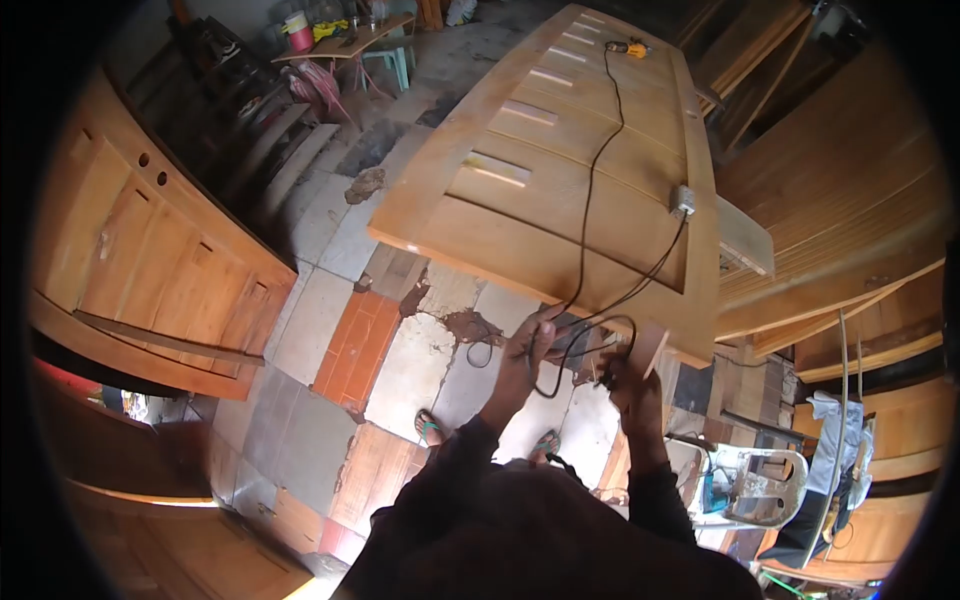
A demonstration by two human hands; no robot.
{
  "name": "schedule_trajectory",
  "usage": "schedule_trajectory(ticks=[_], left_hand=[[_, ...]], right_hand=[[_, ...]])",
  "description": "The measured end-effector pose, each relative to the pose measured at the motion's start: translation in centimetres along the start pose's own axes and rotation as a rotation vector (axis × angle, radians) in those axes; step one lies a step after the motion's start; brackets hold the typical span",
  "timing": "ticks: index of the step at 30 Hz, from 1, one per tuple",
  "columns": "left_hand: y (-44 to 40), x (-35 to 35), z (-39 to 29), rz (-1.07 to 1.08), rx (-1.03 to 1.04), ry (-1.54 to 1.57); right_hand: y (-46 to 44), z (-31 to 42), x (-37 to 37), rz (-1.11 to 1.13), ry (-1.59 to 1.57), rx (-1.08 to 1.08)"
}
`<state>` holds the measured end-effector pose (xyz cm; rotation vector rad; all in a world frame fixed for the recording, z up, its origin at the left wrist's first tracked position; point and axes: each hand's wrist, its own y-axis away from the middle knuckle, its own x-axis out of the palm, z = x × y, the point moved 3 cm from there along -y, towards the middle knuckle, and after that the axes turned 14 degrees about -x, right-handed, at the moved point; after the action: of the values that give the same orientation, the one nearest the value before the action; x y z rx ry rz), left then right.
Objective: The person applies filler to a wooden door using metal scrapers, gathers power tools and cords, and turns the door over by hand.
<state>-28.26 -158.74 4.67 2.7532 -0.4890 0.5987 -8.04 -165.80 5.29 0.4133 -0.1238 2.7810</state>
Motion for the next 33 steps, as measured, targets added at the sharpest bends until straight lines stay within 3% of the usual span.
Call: schedule_trajectory(ticks=[3, 6, 7, 8, 10, 11, 13, 16, 18, 19, 21, 25, 32, 33], left_hand=[[-0.4, -4.1, 0.8, 0.101, -0.085, 0.03], [-2.0, -7.3, 1.5, 0.287, 0.029, 0.06], [-1.9, -8.0, 0.6, 0.342, 0.091, 0.077], [-2.0, -8.8, 0.1, 0.289, -0.007, 0.04], [-2.2, -10.6, -2.4, 0.333, -0.012, 0.057], [-2.5, -11.9, -3.5, 0.277, 0.061, -0.115], [-3.1, -14.6, -5.7, 0.171, 0.202, -0.459], [-2.2, -18.3, -13.9, 0.08, 0.098, -0.402], [-0.9, -20.2, -21.2, 0.193, 0.289, -0.355], [0.7, -20.9, -25.6, 0.264, 0.398, -0.37], [1.7, -21.1, -32.4, 0.522, 0.491, -0.254], [-1.0, -19.6, -39.7, 0.876, 0.445, -0.064], [-10.6, -19.0, -44.8, 0.998, 0.294, 0.008], [-12.1, -19.2, -45.3, 1.011, 0.279, 0.01]], right_hand=[[-2.4, -0.8, 6.1, 0.15, 0.429, -0.249], [-5.6, -4.8, 9.4, -0.126, -0.028, 0.055], [-5.9, -5.3, 11.1, -0.044, 0.019, -0.023], [-6.6, -5.8, 12.3, 0.018, 0.072, -0.069], [-8.0, -6.7, 13.6, 0.127, 0.197, -0.181], [-8.7, -6.9, 13.9, 0.124, 0.143, -0.168], [-10.3, -6.0, 14.0, -0.008, -0.145, 0.015], [-13.1, -1.4, 18.3, -0.078, -0.087, -0.147], [-15.7, 0.2, 18.1, -0.177, -0.087, -0.158], [-16.2, 2.7, 21.3, -0.163, -0.1, -0.251], [-20.0, 2.7, 22.0, -0.151, -0.183, -0.371], [-27.9, -0.6, 23.0, -0.179, -0.368, -0.41], [-36.3, -10.7, 24.2, -0.312, -0.391, -0.341], [-36.8, -11.2, 24.7, -0.412, -0.344, -0.327]])
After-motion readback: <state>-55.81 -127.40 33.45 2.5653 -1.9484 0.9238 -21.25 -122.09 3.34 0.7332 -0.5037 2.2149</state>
